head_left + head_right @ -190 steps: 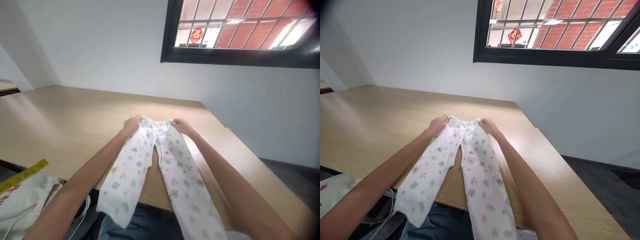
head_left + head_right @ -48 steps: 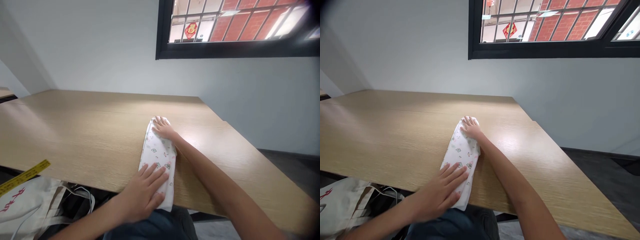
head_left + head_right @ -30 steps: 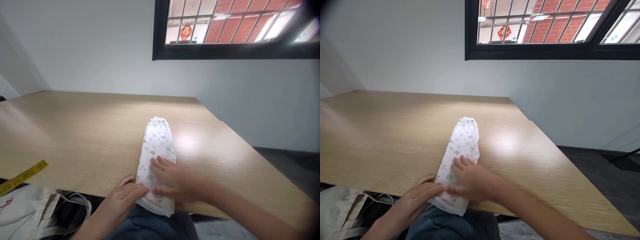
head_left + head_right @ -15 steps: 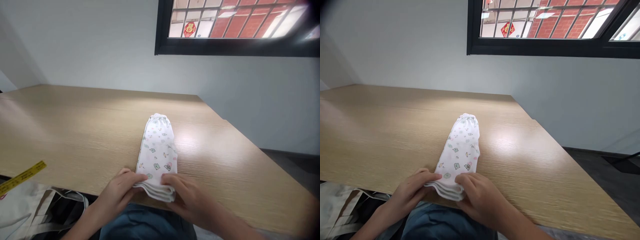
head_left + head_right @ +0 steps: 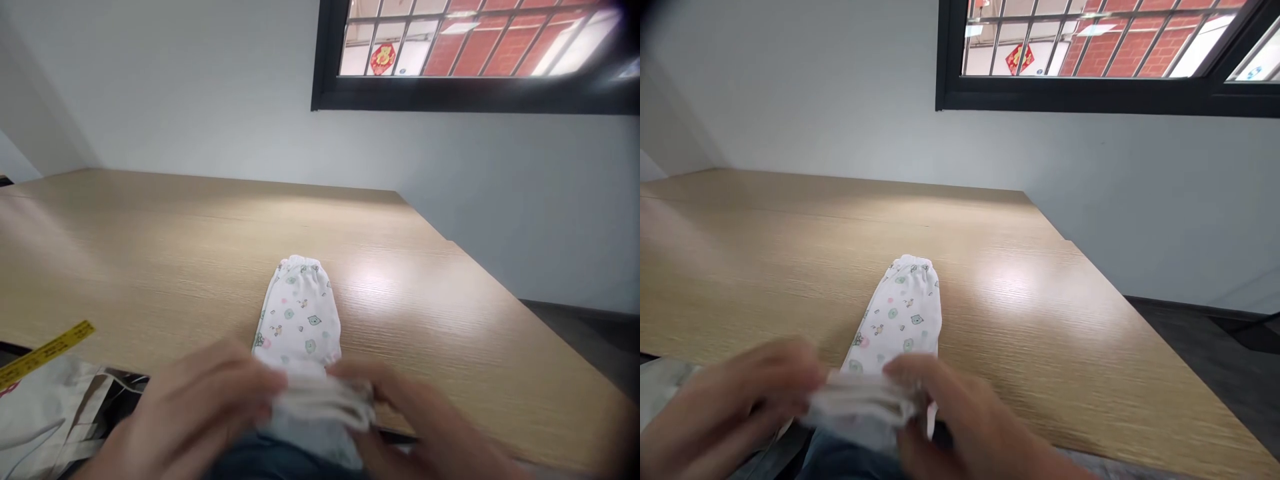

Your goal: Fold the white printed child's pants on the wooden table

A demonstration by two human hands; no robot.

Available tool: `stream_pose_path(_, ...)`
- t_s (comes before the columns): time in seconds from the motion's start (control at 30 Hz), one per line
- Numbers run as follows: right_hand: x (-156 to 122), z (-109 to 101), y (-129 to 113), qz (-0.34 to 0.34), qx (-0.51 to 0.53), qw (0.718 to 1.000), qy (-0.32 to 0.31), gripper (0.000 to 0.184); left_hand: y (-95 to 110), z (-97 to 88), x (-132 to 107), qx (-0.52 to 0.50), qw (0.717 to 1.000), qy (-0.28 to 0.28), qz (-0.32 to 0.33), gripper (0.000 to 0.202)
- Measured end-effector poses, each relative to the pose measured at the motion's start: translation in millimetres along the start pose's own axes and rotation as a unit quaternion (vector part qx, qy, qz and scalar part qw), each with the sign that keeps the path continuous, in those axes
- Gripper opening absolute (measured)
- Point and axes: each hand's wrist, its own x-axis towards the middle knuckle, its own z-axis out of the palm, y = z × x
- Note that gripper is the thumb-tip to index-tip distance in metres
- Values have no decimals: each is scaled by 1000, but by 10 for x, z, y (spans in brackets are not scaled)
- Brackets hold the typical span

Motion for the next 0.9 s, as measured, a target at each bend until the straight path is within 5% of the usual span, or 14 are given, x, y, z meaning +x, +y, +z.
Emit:
stream_pose_path(0.13, 539, -179, 451, -4, -68, 997, 42, 18, -297, -9, 870, 1, 999, 13, -49, 21)
stream_pose_path(0.23, 963, -205, 958, 69, -55, 995, 42, 18, -721, 140, 1371, -22, 993, -3, -113, 30)
stream_pose_path(0.37, 1189, -134, 1476, 151, -48, 986, 48, 20, -1265, 391, 1540, -24, 989, -4, -147, 33)
stream_pose_path(0.47, 1156, -133, 1593, 156, -45, 985, 53, 24, -1459, 466, 1478, -28, 987, -2, -159, 33)
stream_pose_path(0.57, 1096, -184, 1514, 139, -56, 986, 77, 25, -1433, 449, 1443, -31, 987, 23, -156, 34)
stream_pose_path(0.63, 1058, -197, 1393, 69, -83, 990, 91, 22, -1314, 428, 1443, -36, 988, 47, -142, 34)
stream_pose_path(0.73, 964, -126, 1153, -66, -110, 992, -9, 25, -1043, 428, 1417, -75, 992, 32, -98, 36)
stream_pose_path(0.9, 701, 131, 781, -143, -121, 959, -213, 31, -663, 565, 1243, -225, 951, -213, -15, 54)
